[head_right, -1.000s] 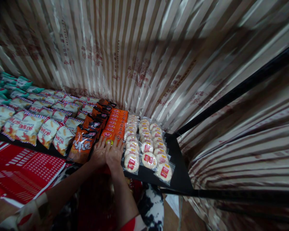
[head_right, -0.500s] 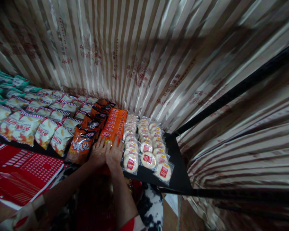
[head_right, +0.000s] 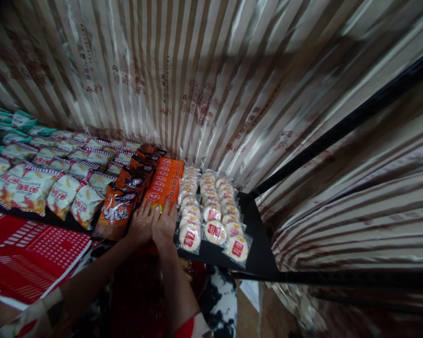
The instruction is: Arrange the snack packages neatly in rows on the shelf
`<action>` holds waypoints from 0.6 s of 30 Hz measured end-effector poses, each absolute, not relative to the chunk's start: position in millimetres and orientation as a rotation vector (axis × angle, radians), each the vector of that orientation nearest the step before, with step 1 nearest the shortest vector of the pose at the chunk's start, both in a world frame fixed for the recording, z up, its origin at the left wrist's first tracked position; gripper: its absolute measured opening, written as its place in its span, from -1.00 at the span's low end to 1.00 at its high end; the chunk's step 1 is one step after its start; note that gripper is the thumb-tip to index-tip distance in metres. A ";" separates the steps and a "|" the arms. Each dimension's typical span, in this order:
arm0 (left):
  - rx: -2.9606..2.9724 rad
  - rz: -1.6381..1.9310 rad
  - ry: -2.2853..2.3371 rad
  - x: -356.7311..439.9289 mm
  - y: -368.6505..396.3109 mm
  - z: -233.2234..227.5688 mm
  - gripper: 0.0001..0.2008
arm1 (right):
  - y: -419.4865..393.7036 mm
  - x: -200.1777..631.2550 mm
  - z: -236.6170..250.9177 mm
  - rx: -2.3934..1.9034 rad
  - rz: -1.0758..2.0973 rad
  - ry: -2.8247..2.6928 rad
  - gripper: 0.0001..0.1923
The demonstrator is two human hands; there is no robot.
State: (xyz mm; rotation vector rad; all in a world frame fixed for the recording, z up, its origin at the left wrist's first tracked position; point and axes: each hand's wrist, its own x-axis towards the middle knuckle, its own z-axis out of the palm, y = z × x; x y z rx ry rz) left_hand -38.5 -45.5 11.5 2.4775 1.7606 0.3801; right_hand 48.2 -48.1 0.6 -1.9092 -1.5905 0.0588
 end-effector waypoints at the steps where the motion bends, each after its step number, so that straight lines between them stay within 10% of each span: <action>1: 2.481 0.376 1.763 -38.4 -45.6 11.4 -0.58 | -48.4 47.7 1.5 -1.909 0.059 -1.581 -0.44; 18: 2.521 0.318 1.751 -41.8 -44.5 10.6 -0.55 | -51.3 44.7 11.2 -1.954 0.103 -1.556 -0.44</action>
